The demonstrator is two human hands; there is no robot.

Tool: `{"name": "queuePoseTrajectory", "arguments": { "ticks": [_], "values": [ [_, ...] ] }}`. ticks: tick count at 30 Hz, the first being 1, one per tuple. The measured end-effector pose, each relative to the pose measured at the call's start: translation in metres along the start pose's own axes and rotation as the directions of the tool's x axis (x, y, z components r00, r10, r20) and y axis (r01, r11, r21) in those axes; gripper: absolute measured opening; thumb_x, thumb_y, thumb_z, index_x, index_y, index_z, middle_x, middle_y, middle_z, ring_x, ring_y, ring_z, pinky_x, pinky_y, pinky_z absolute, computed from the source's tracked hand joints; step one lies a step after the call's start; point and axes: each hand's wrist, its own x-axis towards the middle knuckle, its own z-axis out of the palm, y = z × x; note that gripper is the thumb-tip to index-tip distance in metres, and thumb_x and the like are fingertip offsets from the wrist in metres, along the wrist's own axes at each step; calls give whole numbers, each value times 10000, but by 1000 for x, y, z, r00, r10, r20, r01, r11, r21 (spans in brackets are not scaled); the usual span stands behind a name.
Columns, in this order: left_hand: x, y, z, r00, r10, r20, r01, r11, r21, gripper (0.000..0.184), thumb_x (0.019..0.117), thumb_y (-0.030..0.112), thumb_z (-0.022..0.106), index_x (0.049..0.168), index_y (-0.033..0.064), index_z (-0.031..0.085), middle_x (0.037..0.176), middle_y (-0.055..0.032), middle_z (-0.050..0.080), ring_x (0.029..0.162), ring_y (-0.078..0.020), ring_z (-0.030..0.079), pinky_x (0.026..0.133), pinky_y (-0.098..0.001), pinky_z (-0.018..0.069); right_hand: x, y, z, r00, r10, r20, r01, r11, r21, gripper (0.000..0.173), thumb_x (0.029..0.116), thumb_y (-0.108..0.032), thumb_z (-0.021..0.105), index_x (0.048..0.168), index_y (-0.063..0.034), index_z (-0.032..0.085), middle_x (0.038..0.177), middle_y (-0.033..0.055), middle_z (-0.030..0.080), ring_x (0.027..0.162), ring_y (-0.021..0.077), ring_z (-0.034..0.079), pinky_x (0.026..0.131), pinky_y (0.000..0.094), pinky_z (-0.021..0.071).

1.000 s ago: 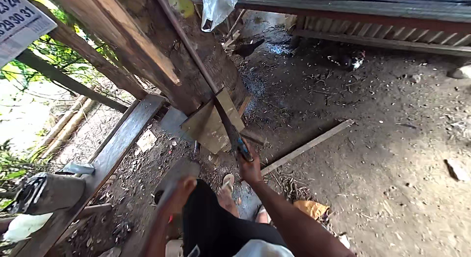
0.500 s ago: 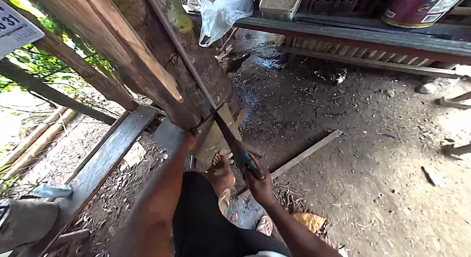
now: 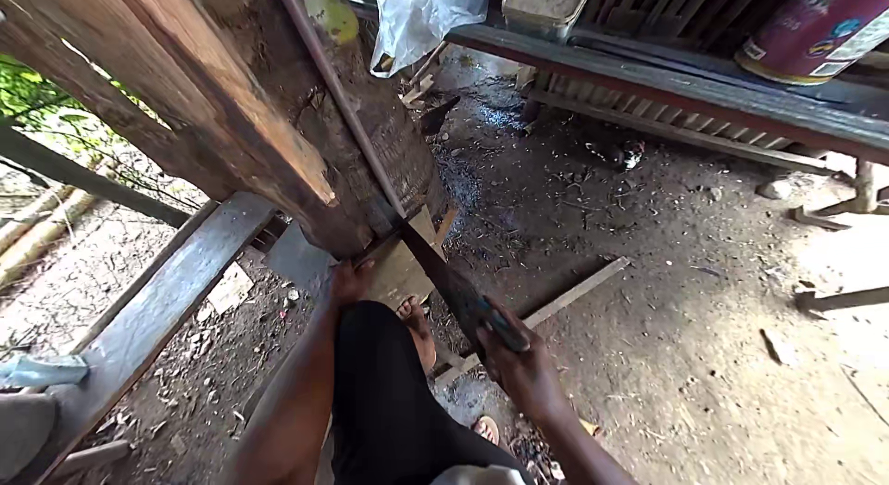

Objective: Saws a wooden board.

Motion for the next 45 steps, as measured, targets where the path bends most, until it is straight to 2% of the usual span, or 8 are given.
{"name": "queuePoseTrajectory", "arguments": {
  "ticks": [9, 14, 17, 19, 23, 28, 33, 45],
  "values": [
    [4, 4, -8, 988, -127, 91, 124, 991, 43, 762, 973, 732, 461, 1343, 92, 641, 1315, -253, 649, 1268, -451, 596, 1033, -662, 457, -8, 40, -1, 1000, -24, -12, 24, 999, 41, 510, 966, -156, 680, 1458, -74, 572, 1032, 50, 738, 594, 119, 627, 520, 307, 568],
    [17, -11, -9, 981, -103, 162, 85, 990, 117, 417, 1089, 390, 441, 1323, 125, 661, 1333, -235, 648, 1267, -463, 594, 1012, -679, 471, 4, 33, -12, 1000, -2, -7, 2, 997, 74, 504, 963, -179, 691, 1453, -114, 590, 925, 53, 721, 520, 133, 564, 461, 319, 520],
    [22, -39, 0, 989, 129, 73, -116, 979, -166, 301, 1031, 311, 573, 1218, 124, 717, 1175, -180, 719, 1134, -374, 675, 985, -631, 518, 10, 36, -18, 1000, -20, 3, 20, 996, 86, 484, 968, -163, 678, 1443, -112, 599, 914, 58, 715, 516, 141, 555, 456, 324, 517],
    [15, -60, -5, 980, 193, 48, -167, 929, -331, 341, 1057, 359, 541, 1226, 121, 718, 1158, -145, 728, 1100, -304, 693, 998, -598, 525, 7, 34, -17, 1000, 4, -5, -4, 997, 71, 488, 965, -167, 686, 1443, -117, 601, 899, 59, 715, 517, 147, 564, 461, 328, 525],
    [-10, -95, 2, 998, 17, 58, 21, 800, -600, 564, 1088, 499, 418, 1283, 24, 652, 1149, -166, 707, 1036, -238, 714, 950, -481, 587, 2, 34, -9, 1000, 25, -11, -24, 996, 91, 513, 961, -165, 690, 1457, -102, 581, 977, 61, 726, 537, 145, 580, 475, 331, 540],
    [-14, -67, 27, 996, -45, -71, -31, 591, -806, 472, 1111, 415, 402, 1057, 66, 715, 874, 7, 722, 799, -52, 684, 786, -303, 595, 1, 37, -4, 1000, 19, -4, -19, 994, 108, 526, 958, -164, 689, 1466, -96, 570, 966, 57, 719, 517, 138, 561, 453, 320, 524],
    [-10, -68, 33, 991, -130, -23, 74, 691, -719, 639, 1058, 617, 381, 1009, 81, 725, 855, -70, 717, 787, -187, 701, 761, -471, 597, -8, 26, -2, 999, 36, 1, -36, 996, 81, 533, 976, -177, 682, 1487, -106, 550, 869, 54, 707, 518, 149, 572, 471, 335, 540],
    [-21, -47, 23, 974, -221, -40, 116, 649, -752, 551, 1087, 515, 413, 952, 62, 696, 808, -48, 690, 741, -143, 672, 729, -403, 575, -56, 7, -24, 996, 72, -45, -70, 997, 34, 563, 961, -87, 644, 1507, -69, 508, 762, 10, 664, 515, 104, 551, 475, 302, 520]
  ]
}}
